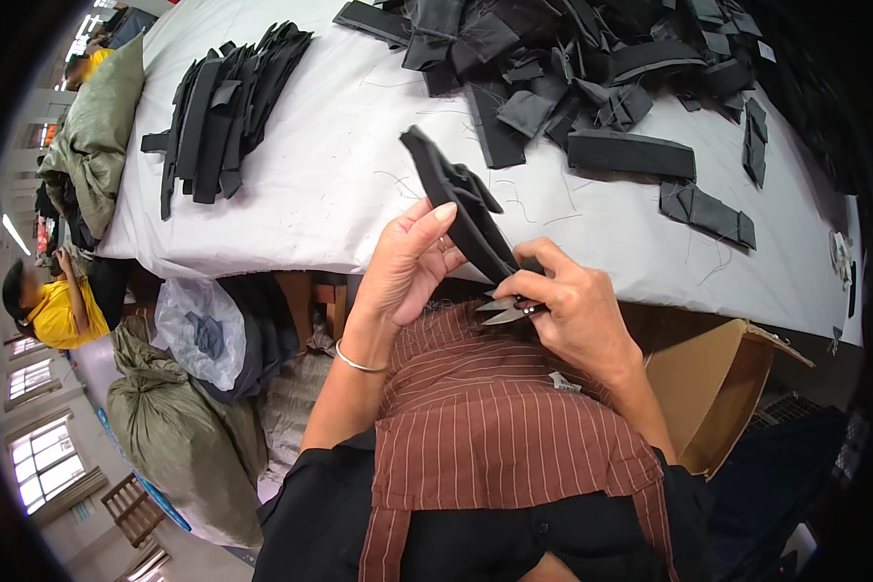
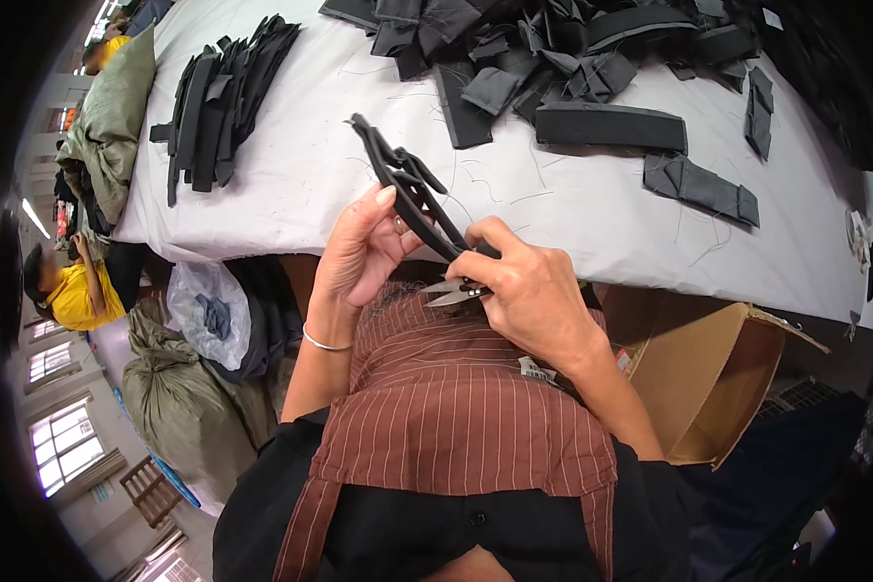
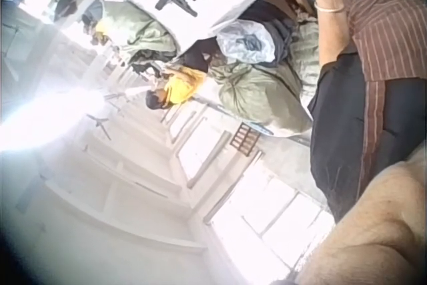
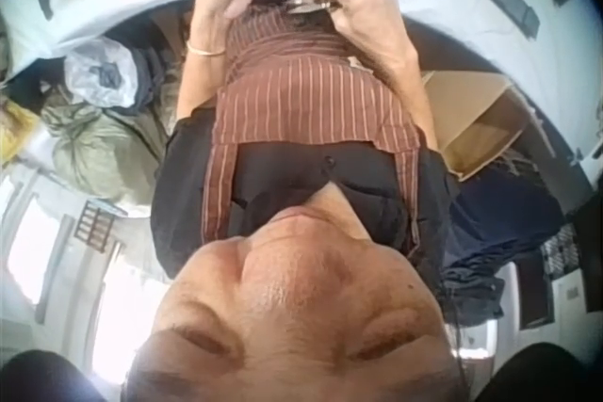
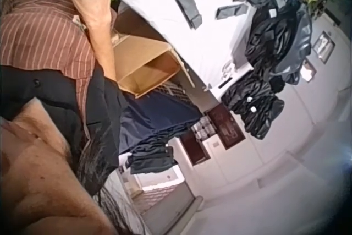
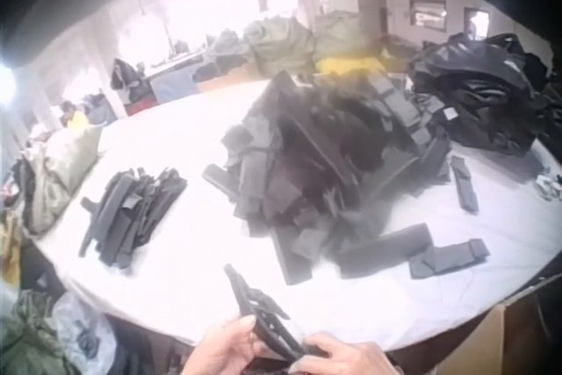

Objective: The recorder is inspecting and trimming loose threads from black fabric garment components at a workstation.

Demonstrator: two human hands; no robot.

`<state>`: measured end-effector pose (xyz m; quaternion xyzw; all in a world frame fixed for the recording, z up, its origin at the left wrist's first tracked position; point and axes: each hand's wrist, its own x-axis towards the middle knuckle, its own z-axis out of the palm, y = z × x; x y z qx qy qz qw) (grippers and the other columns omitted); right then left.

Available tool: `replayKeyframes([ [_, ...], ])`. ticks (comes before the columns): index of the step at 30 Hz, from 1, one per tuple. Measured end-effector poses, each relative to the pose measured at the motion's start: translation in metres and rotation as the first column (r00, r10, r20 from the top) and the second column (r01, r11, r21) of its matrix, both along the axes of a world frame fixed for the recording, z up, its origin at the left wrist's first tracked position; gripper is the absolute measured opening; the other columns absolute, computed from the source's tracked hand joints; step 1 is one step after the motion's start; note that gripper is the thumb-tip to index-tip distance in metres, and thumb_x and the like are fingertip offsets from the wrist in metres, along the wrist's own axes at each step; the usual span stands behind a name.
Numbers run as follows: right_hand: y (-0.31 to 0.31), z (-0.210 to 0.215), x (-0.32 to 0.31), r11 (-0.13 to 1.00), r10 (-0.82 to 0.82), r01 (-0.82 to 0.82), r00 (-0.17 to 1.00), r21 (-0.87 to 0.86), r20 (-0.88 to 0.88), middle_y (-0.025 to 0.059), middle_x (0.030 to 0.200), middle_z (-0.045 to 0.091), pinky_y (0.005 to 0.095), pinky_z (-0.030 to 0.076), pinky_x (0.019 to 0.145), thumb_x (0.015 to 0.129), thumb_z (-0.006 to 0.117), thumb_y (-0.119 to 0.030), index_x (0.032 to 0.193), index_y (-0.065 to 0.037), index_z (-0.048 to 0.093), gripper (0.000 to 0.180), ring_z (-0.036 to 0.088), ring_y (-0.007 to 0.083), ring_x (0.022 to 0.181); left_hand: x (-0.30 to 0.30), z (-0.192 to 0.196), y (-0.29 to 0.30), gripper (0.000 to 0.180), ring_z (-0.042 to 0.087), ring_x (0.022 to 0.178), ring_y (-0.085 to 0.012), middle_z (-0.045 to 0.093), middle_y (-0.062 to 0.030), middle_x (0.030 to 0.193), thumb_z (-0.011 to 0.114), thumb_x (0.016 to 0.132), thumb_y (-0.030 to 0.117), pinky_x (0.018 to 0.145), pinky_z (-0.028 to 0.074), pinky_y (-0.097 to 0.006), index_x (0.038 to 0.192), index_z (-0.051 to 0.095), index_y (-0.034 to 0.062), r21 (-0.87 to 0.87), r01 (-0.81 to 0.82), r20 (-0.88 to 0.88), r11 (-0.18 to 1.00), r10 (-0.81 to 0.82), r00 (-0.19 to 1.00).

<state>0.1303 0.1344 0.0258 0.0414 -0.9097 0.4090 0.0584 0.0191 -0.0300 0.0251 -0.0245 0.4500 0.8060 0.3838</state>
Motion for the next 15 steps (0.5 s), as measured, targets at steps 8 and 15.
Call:
replayKeyframes([
  [8, -0.004, -0.011, -0.010, 0.965, -0.117, 0.118, 0.993, -0.235, 0.019, 0.0032, 0.092, 0.058, 0.0329, 0.048, 0.059, 0.067, 0.066, 0.004, 0.087, -0.008, 0.067, 0.023, 0.062, 0.0219, 0.068, -0.001, -0.013, -0.004, 0.026, 0.061, 0.087, -0.0161, 0.061, -0.0071, 0.094, 0.068, 0.082, 0.012, 0.084, 0.050, -0.032, 0.101, 0.054, 0.0014, 0.014, -0.122, -0.057, 0.992, 0.123, 0.991],
  [15, 0.004, -0.003, -0.016, 0.905, -0.259, 0.265, 0.964, -0.332, 0.065, 0.0065, 0.087, 0.059, 0.0296, 0.046, 0.063, 0.074, 0.069, -0.003, 0.094, -0.006, 0.066, 0.021, 0.058, 0.0190, 0.073, 0.002, -0.010, -0.003, 0.022, 0.060, 0.100, -0.0210, 0.063, -0.0107, 0.098, 0.068, 0.079, 0.005, 0.091, 0.043, -0.030, 0.095, 0.055, 0.0033, -0.039, -0.202, -0.302, 0.979, 0.181, 0.936],
])
